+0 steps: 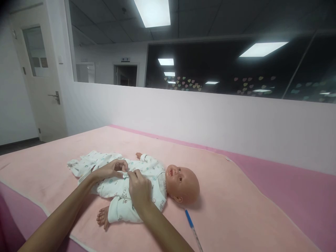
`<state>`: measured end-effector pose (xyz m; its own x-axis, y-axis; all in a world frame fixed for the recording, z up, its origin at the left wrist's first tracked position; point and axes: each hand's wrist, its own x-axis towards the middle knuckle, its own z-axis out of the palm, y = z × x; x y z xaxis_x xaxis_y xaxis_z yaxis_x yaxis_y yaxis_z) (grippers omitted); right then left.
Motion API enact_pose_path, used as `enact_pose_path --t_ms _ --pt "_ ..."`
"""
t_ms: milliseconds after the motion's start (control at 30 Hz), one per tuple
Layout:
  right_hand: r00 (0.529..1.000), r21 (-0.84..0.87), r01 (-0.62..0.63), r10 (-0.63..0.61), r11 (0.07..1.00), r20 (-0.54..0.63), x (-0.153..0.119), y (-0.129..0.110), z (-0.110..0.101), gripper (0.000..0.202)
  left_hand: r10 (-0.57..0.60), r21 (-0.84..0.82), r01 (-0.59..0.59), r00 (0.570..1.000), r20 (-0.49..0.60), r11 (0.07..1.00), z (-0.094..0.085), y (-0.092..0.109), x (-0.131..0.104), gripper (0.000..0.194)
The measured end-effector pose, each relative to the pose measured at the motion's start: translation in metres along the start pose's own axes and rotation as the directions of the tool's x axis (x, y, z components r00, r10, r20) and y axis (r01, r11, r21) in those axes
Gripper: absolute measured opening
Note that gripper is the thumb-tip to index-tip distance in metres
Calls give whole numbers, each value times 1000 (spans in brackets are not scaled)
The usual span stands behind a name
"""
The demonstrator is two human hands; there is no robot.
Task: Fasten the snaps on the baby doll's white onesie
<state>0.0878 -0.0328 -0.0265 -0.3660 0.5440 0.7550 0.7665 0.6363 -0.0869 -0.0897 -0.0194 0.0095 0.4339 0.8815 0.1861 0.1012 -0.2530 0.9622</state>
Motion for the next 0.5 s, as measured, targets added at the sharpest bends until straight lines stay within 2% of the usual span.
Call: enact_pose_path --t_ms 167,367,500 --pt "1000 -9 4 -4 1000 -6 1 0 0 23 9 7 -10 1000 11 1000 -1 -2 1 24" --pt "1000 9 -9 9 1000 -7 1 0 -1 23 57 22 -58 996 72 998 2 9 -3 20" --pt "1000 12 -12 12 1000 -13 1 -1 -1 22 19 11 -20 999 40 1000 4 13 -4 20"
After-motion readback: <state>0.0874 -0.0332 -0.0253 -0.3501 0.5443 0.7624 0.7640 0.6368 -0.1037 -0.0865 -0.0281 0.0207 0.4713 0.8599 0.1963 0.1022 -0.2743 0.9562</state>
